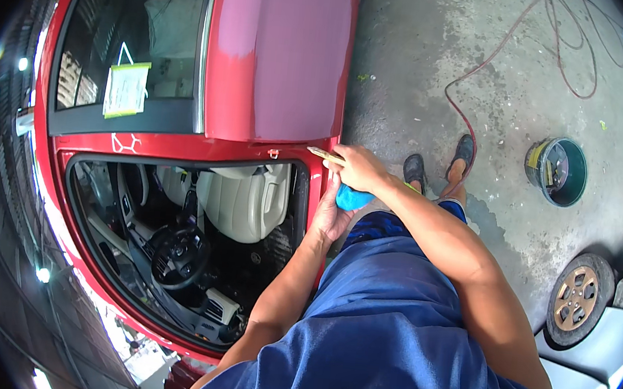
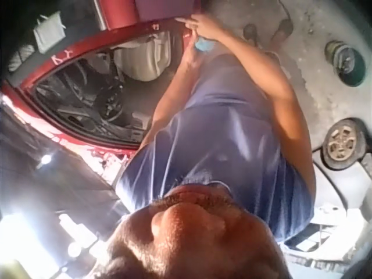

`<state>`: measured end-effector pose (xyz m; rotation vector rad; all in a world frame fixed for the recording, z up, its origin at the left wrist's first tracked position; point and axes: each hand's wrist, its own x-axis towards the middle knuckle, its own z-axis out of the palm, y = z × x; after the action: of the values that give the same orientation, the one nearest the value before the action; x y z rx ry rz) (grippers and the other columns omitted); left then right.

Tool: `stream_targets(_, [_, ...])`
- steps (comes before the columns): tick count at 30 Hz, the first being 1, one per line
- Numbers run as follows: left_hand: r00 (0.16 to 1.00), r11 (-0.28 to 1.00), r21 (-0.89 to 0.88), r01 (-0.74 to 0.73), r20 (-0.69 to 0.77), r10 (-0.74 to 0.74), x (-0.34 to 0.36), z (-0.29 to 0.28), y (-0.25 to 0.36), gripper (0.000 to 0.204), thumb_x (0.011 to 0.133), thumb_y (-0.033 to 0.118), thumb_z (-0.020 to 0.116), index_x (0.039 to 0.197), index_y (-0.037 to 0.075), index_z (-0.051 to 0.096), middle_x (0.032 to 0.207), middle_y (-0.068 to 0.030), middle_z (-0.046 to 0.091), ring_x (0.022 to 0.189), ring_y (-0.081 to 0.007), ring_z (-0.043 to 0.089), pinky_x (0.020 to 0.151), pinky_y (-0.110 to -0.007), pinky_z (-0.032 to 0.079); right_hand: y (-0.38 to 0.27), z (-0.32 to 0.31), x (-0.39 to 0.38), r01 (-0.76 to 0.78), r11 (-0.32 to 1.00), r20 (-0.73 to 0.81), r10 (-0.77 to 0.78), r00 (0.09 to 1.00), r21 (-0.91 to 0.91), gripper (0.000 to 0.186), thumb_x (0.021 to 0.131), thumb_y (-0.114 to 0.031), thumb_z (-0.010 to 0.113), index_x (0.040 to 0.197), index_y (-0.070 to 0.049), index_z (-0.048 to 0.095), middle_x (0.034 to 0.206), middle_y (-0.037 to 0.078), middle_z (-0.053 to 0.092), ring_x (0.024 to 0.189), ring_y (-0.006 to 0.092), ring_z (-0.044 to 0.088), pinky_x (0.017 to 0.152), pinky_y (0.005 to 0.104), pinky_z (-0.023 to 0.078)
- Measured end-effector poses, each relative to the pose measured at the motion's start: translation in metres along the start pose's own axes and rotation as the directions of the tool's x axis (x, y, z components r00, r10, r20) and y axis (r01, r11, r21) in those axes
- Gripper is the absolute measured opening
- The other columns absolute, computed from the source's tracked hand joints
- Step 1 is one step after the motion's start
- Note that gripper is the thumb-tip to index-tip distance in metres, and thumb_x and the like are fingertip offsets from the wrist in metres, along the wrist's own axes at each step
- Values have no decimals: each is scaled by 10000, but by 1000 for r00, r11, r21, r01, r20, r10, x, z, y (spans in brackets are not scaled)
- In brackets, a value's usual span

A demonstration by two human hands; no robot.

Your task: Wiping down a car door and surface with a cloth and air nozzle to prepare for painting in a body shop.

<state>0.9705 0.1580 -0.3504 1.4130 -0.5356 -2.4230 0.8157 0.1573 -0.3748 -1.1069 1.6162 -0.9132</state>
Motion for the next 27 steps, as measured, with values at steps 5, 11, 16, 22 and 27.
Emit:
stream_targets(5, [998, 998, 54, 42, 49, -44, 1, -4, 2, 482, 958, 259, 692, 1365, 78, 509, 1332, -112, 601, 1203, -237, 613, 1026, -444, 518, 21, -29, 2, 12, 999, -189, -19, 982, -38, 372, 914, -391, 648, 970, -23, 646, 880, 251, 695, 852, 460, 675, 732, 554, 528])
stream_targets(11, [985, 965, 224, 138, -136, -109, -5, -24, 6, 408, 861, 172, 667, 1246, 70, 580, 1136, -97, 664, 1034, -242, 667, 929, -421, 542, 43, -64, -1, 18, 998, -254, -31, 967, -54, 333, 937, -371, 636, 967, -39, 640, 865, 237, 680, 869, 465, 654, 733, 545, 504])
stream_targets(16, [925, 776, 571, 267, -378, -40, -5, -97, 9, 548, 846, 344, 741, 1284, 50, 591, 1149, -108, 676, 1015, -247, 675, 923, -409, 531, 51, -73, -14, -22, 995, -122, 10, 992, -95, 331, 942, -361, 628, 995, -35, 639, 882, 233, 684, 872, 462, 655, 748, 550, 506])
stream_targets(22, [743, 649, 515, 561, -658, -120, -19, -86, 24, 669, 926, 583, 642, 1275, 14, 620, 1188, -111, 698, 1040, -209, 677, 929, -382, 520, 77, -81, -21, -4, 998, -162, -7, 987, -67, 311, 924, -337, 631, 1019, -40, 635, 986, 212, 701, 922, 434, 671, 782, 537, 531])
stream_targets(27, [844, 729, 529, 434, -523, -122, 7, -52, 14, 365, 950, 294, 661, 1208, 36, 679, 1226, -114, 683, 1032, -210, 674, 883, -359, 539, 77, -120, -26, 62, 998, -301, -60, 952, -4, 283, 935, -318, 645, 1008, -46, 615, 944, 201, 693, 876, 432, 667, 737, 528, 524])
